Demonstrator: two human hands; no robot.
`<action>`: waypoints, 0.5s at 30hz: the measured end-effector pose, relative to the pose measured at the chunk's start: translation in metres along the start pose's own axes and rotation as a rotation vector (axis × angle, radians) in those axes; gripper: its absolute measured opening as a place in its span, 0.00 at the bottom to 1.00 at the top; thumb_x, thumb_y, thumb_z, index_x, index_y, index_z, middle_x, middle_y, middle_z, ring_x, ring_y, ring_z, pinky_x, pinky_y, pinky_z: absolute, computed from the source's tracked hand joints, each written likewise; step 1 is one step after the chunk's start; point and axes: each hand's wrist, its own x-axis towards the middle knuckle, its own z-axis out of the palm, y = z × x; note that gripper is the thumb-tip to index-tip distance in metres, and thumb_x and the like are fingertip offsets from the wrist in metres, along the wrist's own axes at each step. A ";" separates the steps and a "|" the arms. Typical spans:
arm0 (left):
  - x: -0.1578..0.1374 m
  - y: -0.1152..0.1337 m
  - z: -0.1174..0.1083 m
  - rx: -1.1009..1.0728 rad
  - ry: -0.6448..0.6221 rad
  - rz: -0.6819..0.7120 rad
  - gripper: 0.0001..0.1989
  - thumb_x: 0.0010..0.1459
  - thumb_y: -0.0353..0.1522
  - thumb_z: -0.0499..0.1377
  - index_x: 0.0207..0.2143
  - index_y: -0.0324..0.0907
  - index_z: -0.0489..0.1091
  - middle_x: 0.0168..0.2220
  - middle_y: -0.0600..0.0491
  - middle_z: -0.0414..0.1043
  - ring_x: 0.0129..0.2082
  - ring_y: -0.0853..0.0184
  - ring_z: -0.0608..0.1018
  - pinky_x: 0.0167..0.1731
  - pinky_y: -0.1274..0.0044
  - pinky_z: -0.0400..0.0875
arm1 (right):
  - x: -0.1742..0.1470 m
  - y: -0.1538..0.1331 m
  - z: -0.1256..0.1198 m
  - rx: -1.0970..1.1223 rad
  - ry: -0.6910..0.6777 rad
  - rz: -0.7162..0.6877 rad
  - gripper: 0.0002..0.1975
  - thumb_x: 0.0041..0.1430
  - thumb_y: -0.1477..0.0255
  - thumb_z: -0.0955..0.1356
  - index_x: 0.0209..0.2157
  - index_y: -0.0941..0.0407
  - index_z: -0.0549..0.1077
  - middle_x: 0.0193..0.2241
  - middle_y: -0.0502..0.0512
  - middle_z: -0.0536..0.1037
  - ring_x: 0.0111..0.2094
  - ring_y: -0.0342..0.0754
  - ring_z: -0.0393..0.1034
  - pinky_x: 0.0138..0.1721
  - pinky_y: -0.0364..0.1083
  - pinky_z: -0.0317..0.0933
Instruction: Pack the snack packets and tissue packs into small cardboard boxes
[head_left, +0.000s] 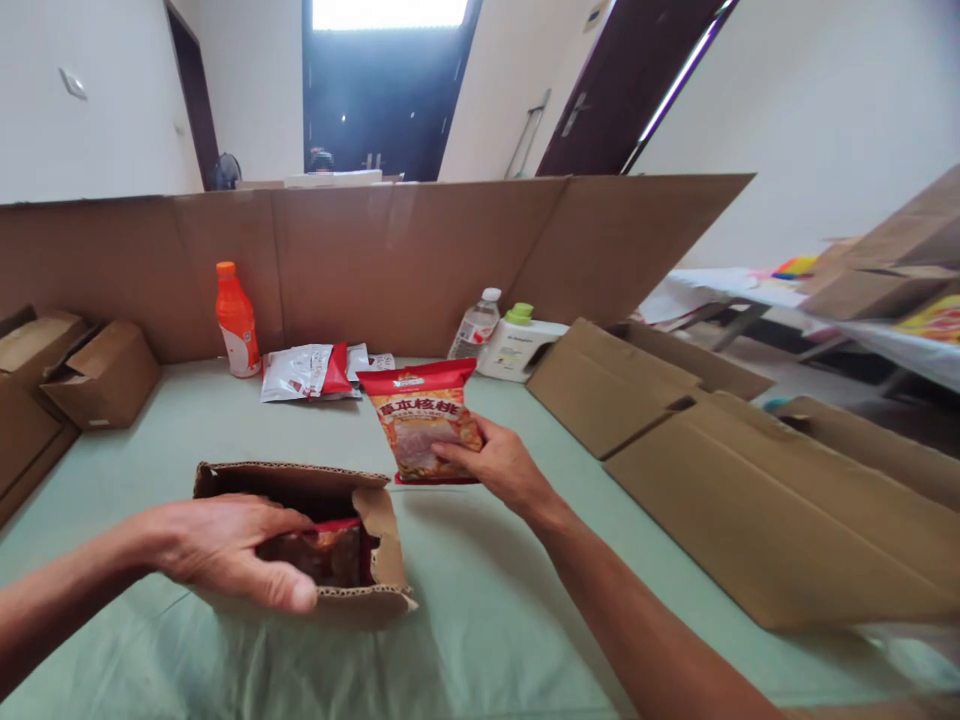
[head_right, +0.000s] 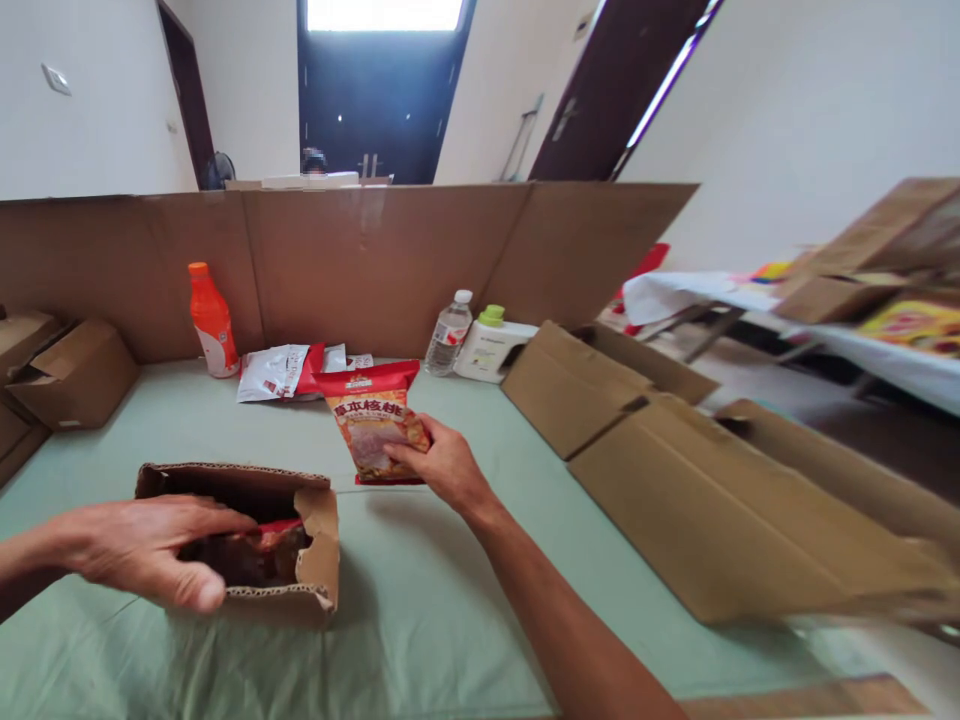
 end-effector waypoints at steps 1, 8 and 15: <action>-0.005 0.001 0.003 0.018 -0.012 0.020 0.35 0.51 0.59 0.63 0.54 0.49 0.75 0.47 0.50 0.81 0.42 0.54 0.82 0.41 0.71 0.75 | -0.003 -0.002 -0.001 0.025 0.015 0.001 0.24 0.39 0.59 0.78 0.38 0.57 0.77 0.35 0.58 0.85 0.36 0.58 0.80 0.44 0.57 0.74; -0.032 0.004 0.051 0.210 0.151 0.116 0.26 0.62 0.25 0.51 0.60 0.50 0.68 0.51 0.48 0.79 0.51 0.57 0.80 0.53 0.66 0.72 | -0.048 -0.063 -0.009 0.350 0.129 -0.303 0.16 0.43 0.62 0.81 0.34 0.49 0.81 0.35 0.51 0.85 0.35 0.55 0.80 0.41 0.54 0.77; -0.032 0.001 0.074 0.286 0.218 0.123 0.34 0.55 0.20 0.51 0.63 0.49 0.64 0.57 0.47 0.75 0.59 0.56 0.75 0.57 0.65 0.70 | -0.086 -0.140 0.038 0.070 -0.265 -0.567 0.11 0.57 0.63 0.76 0.40 0.51 0.79 0.35 0.50 0.85 0.33 0.51 0.79 0.33 0.48 0.74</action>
